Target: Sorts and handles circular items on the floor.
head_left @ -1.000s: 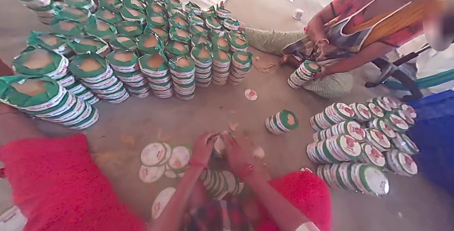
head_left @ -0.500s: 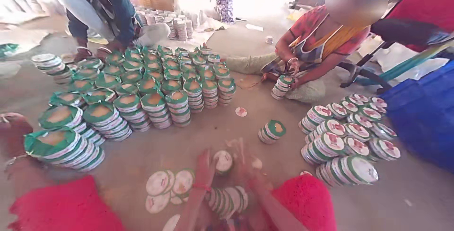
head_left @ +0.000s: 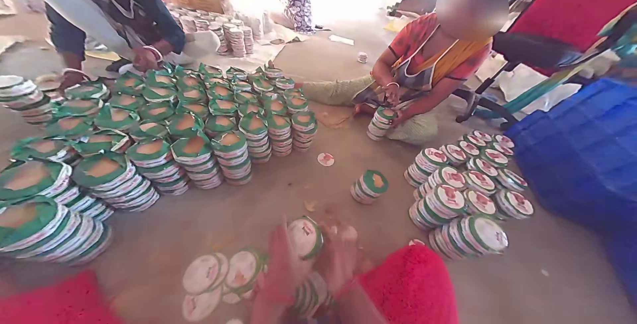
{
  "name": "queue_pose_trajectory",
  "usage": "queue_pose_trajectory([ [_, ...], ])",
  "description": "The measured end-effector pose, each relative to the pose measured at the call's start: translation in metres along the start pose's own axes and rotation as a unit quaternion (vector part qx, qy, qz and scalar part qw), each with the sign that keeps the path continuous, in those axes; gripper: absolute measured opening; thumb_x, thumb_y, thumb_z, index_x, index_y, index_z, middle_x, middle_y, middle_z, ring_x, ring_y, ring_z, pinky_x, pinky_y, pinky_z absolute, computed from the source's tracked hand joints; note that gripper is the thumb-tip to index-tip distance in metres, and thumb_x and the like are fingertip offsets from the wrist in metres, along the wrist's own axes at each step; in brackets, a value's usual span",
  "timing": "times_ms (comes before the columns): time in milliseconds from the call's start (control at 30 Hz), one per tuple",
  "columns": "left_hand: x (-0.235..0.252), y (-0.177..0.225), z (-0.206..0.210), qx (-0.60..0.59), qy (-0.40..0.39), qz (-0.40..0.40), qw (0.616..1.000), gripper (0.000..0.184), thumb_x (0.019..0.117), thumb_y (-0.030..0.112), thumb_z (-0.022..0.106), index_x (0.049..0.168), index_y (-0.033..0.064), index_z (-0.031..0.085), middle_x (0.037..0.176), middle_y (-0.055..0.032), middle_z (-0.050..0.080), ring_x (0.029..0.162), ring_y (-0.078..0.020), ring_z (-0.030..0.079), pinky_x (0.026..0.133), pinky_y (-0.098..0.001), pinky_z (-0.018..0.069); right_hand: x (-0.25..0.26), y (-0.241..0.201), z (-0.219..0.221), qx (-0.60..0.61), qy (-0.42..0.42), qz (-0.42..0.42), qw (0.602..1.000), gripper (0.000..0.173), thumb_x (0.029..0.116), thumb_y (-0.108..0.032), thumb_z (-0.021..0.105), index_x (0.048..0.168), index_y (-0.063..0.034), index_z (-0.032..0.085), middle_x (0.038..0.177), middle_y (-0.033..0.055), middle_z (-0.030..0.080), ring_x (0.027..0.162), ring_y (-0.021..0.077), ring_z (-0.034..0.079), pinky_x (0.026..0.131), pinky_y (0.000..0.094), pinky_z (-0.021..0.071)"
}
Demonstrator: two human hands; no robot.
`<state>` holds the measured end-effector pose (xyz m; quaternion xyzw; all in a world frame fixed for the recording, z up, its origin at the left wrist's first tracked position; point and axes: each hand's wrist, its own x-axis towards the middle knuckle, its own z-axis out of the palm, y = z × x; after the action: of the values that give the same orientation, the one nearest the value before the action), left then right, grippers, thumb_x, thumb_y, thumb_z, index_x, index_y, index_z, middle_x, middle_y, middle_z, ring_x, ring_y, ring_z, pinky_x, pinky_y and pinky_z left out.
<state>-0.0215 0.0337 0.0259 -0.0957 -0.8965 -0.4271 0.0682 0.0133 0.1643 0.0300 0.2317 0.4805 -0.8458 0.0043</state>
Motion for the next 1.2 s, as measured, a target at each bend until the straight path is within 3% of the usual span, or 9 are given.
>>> queue_pose_trajectory([
  [67, -0.007, 0.014, -0.008, -0.014, 0.022, 0.038, 0.999, 0.135, 0.0454, 0.039, 0.097, 0.154, -0.0089, 0.031, 0.136, -0.0305, 0.058, 0.123, -0.0506, 0.056, 0.105, -0.0613, 0.0449, -0.004, -0.014, 0.020, 0.118, -0.030, 0.087, 0.989, 0.075, 0.1022, -0.069, 0.021, 0.132, -0.0100, 0.057, 0.115, 0.0108, 0.071, 0.104, 0.0213, 0.070, 0.087, 0.0433, 0.0590],
  [133, -0.002, 0.019, -0.028, -0.044, 0.039, 0.043, 0.997, 0.137, 0.0524, 0.050, 0.094, 0.155, -0.0092, 0.026, 0.145, -0.0288, 0.052, 0.132, -0.0503, 0.050, 0.111, -0.0648, 0.0378, 0.007, -0.032, 0.034, 0.145, -0.078, 0.079, 0.983, 0.069, 0.1051, -0.062, 0.023, 0.134, -0.0095, 0.057, 0.115, 0.0128, 0.072, 0.105, 0.0239, 0.071, 0.088, 0.0450, 0.0599],
  [233, 0.007, 0.002, -0.074, -0.095, 0.136, 0.042, 0.985, 0.125, 0.0753, 0.064, 0.078, 0.156, -0.0126, 0.019, 0.156, -0.0352, 0.035, 0.145, -0.0508, 0.034, 0.118, -0.0649, 0.0254, 0.033, -0.048, 0.041, -0.133, -0.165, -0.157, 0.965, 0.059, 0.1081, -0.036, 0.034, 0.155, -0.0007, 0.036, 0.152, 0.0108, 0.050, 0.133, 0.0147, 0.054, 0.108, 0.0328, 0.0482],
  [367, 0.009, -0.014, -0.113, -0.116, 0.246, -0.051, 0.961, 0.105, 0.0922, 0.056, 0.062, 0.157, -0.0108, 0.015, 0.160, -0.0325, 0.029, 0.148, -0.0363, 0.035, 0.115, -0.0434, 0.0388, 0.048, -0.013, 0.035, -0.697, -0.068, -0.345, 0.625, 0.067, 0.0953, -0.051, 0.056, 0.152, -0.0169, 0.050, 0.155, 0.0172, 0.049, 0.141, 0.0449, 0.046, 0.105, 0.0673, 0.0428],
  [433, 0.004, -0.007, -0.120, -0.151, 0.226, -0.124, 0.954, 0.087, 0.1009, 0.043, 0.056, 0.156, -0.0121, 0.016, 0.160, -0.0317, 0.029, 0.146, -0.0317, 0.038, 0.115, -0.0371, 0.0395, 0.057, 0.028, 0.020, -0.782, -0.096, -0.282, 0.548, 0.071, 0.0942, -0.052, 0.060, 0.158, -0.0257, 0.041, 0.160, 0.0170, 0.043, 0.144, 0.0525, 0.037, 0.104, 0.0770, 0.0341],
  [567, 0.007, -0.029, -0.115, -0.115, 0.220, -0.109, 0.963, 0.082, 0.1031, 0.041, 0.053, 0.154, -0.0153, 0.021, 0.155, -0.0364, 0.035, 0.143, -0.0398, 0.043, 0.115, -0.0420, 0.0413, 0.060, 0.020, 0.029, -0.805, -0.162, -0.135, 0.555, 0.077, 0.0988, -0.050, 0.057, 0.164, -0.0283, 0.023, 0.169, 0.0152, 0.024, 0.152, 0.0505, 0.019, 0.111, 0.0784, 0.0231],
  [867, -0.002, -0.053, -0.098, -0.210, 0.095, -0.131, 0.964, 0.086, 0.0962, 0.038, 0.067, 0.157, -0.0052, 0.024, 0.160, -0.0259, 0.035, 0.145, -0.0283, 0.042, 0.113, -0.0393, 0.0431, 0.065, -0.124, 0.016, -0.693, -0.016, -0.161, 0.703, 0.065, 0.1027, -0.049, 0.051, 0.156, -0.0133, 0.042, 0.154, 0.0211, 0.046, 0.139, 0.0419, 0.048, 0.113, 0.0614, 0.0402],
  [1033, 0.005, -0.041, -0.083, -0.187, 0.032, -0.128, 0.973, 0.077, 0.0943, 0.036, 0.069, 0.153, -0.0033, 0.037, 0.154, -0.0262, 0.044, 0.140, -0.0359, 0.045, 0.109, -0.0512, 0.0432, 0.103, -0.224, -0.033, -0.696, 0.223, -0.300, 0.613, 0.070, 0.1004, -0.046, 0.057, 0.159, -0.0143, 0.036, 0.159, 0.0204, 0.039, 0.141, 0.0483, 0.041, 0.103, 0.0700, 0.0395],
  [1200, 0.008, -0.027, -0.053, -0.179, -0.036, -0.116, 0.976, 0.073, 0.0941, 0.042, 0.067, 0.151, 0.0024, 0.044, 0.153, -0.0204, 0.047, 0.142, -0.0343, 0.046, 0.113, -0.0516, 0.0419, 0.166, -0.174, -0.109, -0.757, 0.199, -0.146, 0.604, 0.083, 0.0940, -0.056, 0.062, 0.160, -0.0146, 0.034, 0.159, 0.0217, 0.039, 0.144, 0.0491, 0.036, 0.107, 0.0720, 0.0351],
])
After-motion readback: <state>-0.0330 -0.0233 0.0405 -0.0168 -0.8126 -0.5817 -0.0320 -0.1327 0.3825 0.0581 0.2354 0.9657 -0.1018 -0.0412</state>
